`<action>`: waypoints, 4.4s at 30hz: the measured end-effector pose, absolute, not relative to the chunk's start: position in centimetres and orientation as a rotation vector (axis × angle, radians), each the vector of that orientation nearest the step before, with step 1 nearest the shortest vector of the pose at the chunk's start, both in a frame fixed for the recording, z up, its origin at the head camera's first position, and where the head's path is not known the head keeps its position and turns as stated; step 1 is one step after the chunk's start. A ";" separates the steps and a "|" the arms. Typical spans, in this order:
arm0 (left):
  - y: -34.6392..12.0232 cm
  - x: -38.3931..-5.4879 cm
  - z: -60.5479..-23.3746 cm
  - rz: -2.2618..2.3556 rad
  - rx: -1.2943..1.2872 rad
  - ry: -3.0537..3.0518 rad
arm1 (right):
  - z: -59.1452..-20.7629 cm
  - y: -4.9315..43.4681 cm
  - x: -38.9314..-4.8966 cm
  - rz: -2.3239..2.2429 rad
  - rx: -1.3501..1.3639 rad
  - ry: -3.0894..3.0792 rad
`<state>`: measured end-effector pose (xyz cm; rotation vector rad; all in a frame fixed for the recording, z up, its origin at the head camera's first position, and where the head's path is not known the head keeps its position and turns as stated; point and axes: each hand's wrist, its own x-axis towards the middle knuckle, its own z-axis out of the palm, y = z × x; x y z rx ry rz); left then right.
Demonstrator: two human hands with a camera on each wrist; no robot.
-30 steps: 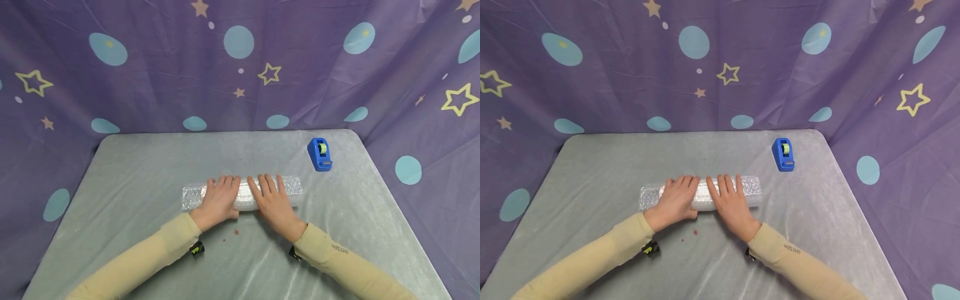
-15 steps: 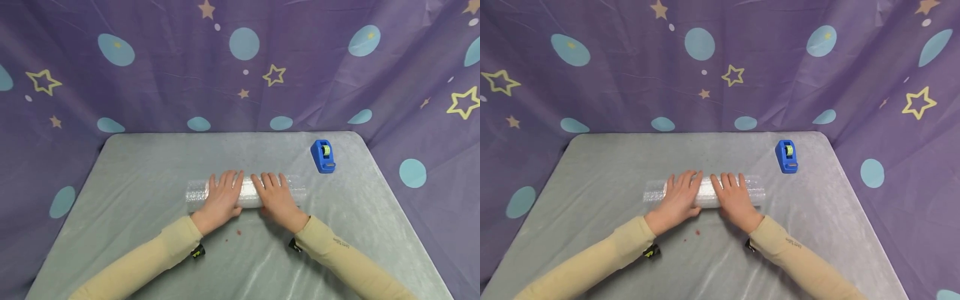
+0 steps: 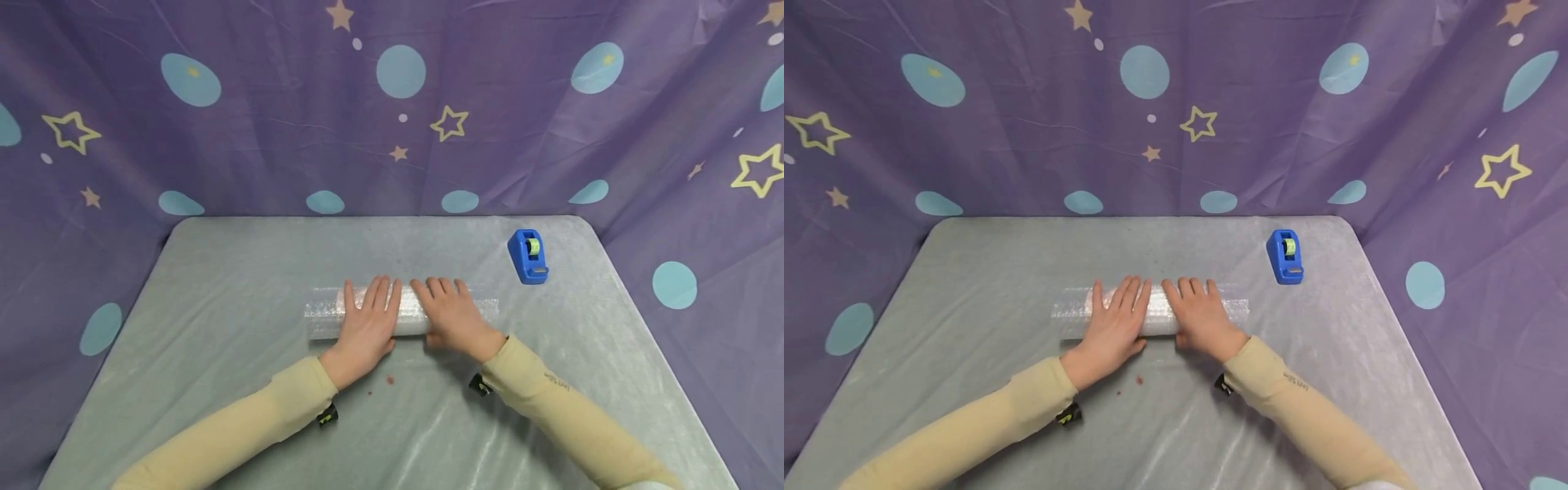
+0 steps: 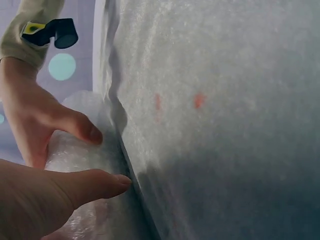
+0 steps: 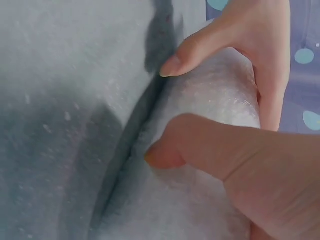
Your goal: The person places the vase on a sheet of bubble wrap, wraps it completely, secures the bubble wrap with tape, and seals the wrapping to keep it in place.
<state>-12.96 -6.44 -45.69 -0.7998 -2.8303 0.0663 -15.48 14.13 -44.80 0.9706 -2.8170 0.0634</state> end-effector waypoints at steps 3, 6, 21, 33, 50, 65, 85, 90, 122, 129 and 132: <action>-6.3 -13.2 -45.9 0.102 -0.775 -2.820 | -44.5 14.2 -15.9 0.081 0.988 -2.866; -6.2 -13.5 -46.1 0.139 -0.757 -2.791 | -44.2 14.2 -16.2 0.089 0.997 -2.890; -6.2 -14.6 -46.3 0.171 -0.749 -2.711 | -43.8 14.0 -17.0 0.075 0.986 -2.966; -6.2 -15.3 -46.1 0.112 -0.769 -2.728 | -43.2 13.3 -15.8 -0.093 0.896 -2.948; -6.6 -16.1 -45.6 0.067 -0.842 -2.786 | -46.8 14.0 -13.4 -0.171 0.839 -2.636; -7.0 -15.4 -43.7 -0.086 -1.002 -2.946 | -46.6 14.1 -12.0 -0.178 0.870 -2.576; -7.4 -15.8 -43.1 -0.166 -1.002 -3.073 | -46.2 14.0 -13.4 -0.142 0.904 -2.581; -7.5 -15.3 -43.5 -0.112 -1.039 -2.981 | -45.8 14.1 -13.7 -0.151 0.913 -2.628; -6.7 -14.6 -45.5 0.081 -0.839 -2.778 | -43.2 14.1 -16.5 -0.077 1.016 -3.004; -6.7 -15.2 -45.6 0.102 -0.844 -2.702 | -42.5 14.1 -16.6 -0.135 1.014 -2.985; -6.8 -15.4 -45.7 0.084 -0.845 -2.698 | -42.3 14.1 -16.5 -0.166 1.015 -2.951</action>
